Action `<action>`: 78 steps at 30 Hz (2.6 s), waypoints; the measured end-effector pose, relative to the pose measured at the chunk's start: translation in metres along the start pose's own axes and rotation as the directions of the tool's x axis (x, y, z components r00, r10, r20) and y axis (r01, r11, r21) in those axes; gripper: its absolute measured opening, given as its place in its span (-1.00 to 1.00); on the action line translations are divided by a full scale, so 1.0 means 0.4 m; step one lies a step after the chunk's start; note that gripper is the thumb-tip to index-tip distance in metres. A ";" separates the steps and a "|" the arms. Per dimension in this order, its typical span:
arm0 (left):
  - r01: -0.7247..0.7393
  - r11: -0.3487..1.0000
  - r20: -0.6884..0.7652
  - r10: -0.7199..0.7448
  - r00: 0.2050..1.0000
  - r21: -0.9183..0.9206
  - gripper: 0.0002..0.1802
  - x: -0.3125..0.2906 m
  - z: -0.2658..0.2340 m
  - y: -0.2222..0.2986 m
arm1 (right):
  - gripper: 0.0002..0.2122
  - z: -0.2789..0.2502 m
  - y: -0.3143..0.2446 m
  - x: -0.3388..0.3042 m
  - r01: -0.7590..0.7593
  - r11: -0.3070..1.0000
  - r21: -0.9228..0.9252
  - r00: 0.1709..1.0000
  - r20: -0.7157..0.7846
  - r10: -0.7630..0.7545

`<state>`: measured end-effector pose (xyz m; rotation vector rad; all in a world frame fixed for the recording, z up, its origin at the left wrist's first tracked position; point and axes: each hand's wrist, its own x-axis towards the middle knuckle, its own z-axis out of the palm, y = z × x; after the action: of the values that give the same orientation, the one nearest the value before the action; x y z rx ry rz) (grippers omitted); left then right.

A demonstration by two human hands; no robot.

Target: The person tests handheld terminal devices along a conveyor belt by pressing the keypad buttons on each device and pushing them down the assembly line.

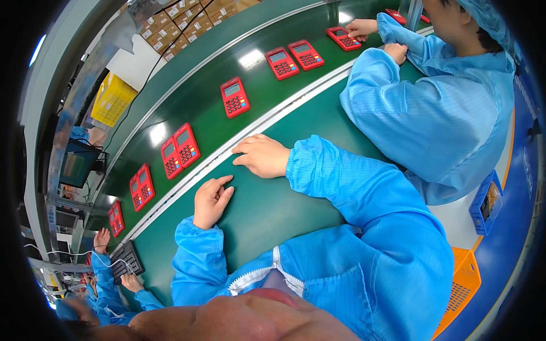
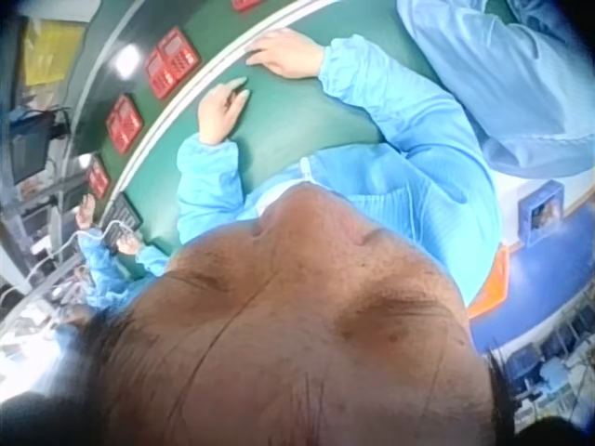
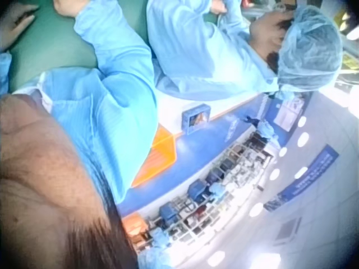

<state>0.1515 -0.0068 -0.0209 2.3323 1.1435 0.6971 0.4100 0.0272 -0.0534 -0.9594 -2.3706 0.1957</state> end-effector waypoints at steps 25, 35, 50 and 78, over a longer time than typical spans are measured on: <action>-0.036 0.996 -0.028 0.038 0.999 0.077 -0.70 -0.098 -0.032 0.050 | -0.71 -0.036 -0.103 -0.032 -0.012 0.998 -0.056 0.999 0.043 0.014; -0.050 0.998 -0.039 0.051 0.998 0.022 -0.68 -0.195 -0.028 0.080 | -0.71 -0.031 -0.152 -0.087 -0.044 0.989 -0.144 0.999 -0.004 0.044; -0.111 0.987 -0.102 0.122 0.987 0.112 -0.65 -0.188 -0.003 0.074 | -0.30 -0.055 0.030 -0.053 -0.727 0.585 -0.360 0.676 -0.521 0.521; -0.192 0.981 -0.343 0.181 0.922 0.001 -0.60 0.219 0.024 -0.133 | -0.24 -0.022 0.205 0.159 -0.720 0.531 -0.447 0.694 -0.468 0.547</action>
<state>0.1724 0.0926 -0.0386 2.3736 1.0430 1.2212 0.4264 0.1296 -0.0448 -2.0244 -1.7053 -0.4467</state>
